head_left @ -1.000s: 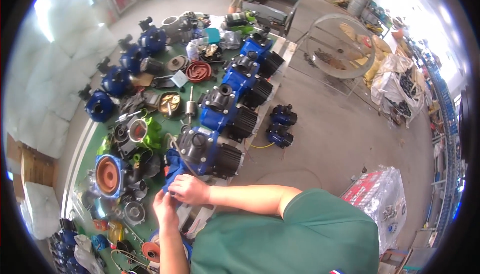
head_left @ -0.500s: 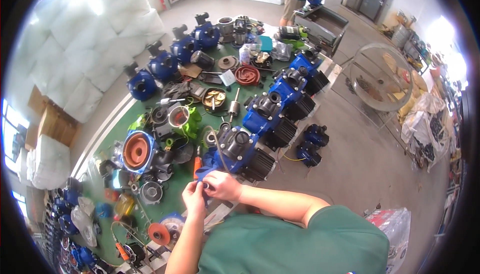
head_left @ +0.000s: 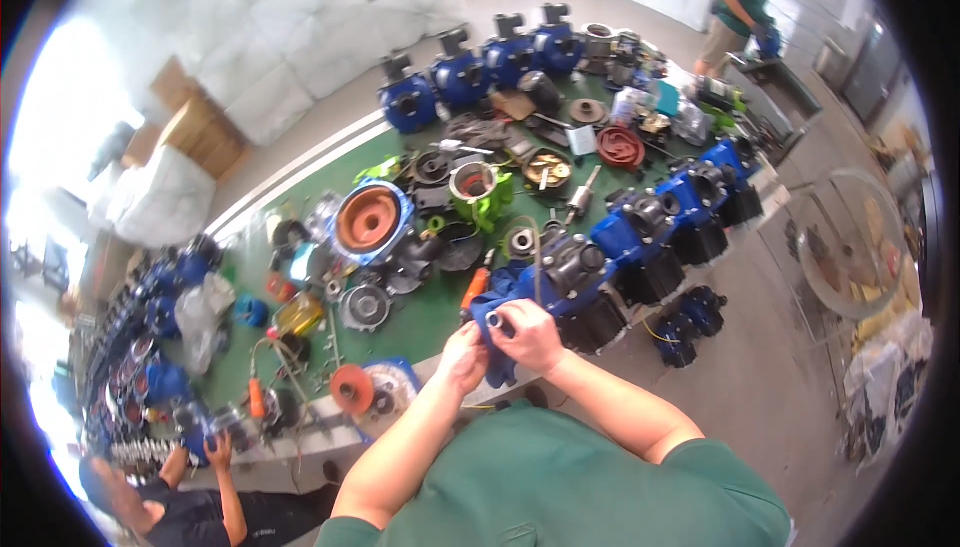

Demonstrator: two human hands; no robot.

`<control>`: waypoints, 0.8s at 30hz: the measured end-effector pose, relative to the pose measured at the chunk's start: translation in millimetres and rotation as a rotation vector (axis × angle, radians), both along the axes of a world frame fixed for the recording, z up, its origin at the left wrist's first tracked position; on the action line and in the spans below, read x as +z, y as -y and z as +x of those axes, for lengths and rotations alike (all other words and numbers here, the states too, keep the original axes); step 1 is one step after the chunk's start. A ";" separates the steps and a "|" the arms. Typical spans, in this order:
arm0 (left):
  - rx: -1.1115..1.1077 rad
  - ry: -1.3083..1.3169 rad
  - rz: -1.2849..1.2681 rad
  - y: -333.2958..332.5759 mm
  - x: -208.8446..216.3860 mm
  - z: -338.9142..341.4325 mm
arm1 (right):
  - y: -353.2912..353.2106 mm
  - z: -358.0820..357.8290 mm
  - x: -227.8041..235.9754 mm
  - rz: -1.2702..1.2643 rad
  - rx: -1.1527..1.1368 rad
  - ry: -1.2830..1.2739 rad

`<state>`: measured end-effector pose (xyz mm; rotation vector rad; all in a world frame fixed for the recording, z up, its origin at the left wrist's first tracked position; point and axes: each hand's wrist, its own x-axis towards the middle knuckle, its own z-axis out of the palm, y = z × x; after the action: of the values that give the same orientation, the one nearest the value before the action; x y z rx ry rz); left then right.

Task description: Assembling, inspecting, and lubricating mechanical pump components on a workshop table.

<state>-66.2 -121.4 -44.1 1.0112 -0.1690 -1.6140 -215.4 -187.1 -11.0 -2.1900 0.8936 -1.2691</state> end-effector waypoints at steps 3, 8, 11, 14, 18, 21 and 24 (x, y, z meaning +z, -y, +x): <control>-0.031 -0.016 0.071 -0.7 13.1 -8.2 | -0.9 -3.9 1.4 -0.046 0.066 -0.096; -0.122 0.098 0.071 0.9 1.8 6.1 | 0.9 -3.8 4.5 -0.065 0.130 -0.138; -0.143 0.217 0.069 2.6 4.4 5.1 | 3.6 -5.7 5.1 -0.075 0.170 -0.172; -0.152 0.328 0.090 4.6 8.8 5.0 | 4.9 -9.0 3.2 -0.069 0.194 -0.187; -0.264 0.662 0.082 7.4 22.3 2.7 | 6.5 -14.5 -0.8 -0.073 0.241 -0.167; -0.301 0.853 0.052 11.2 23.1 4.7 | 9.3 -17.5 -2.7 -0.074 0.289 -0.149; -0.344 0.919 0.048 13.2 21.3 7.1 | 13.1 -21.3 -1.9 -0.081 0.313 -0.159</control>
<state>-59.1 -134.7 -22.8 1.7758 -0.9665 -1.3309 -236.7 -200.2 -12.9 -2.4065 0.5334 -1.0084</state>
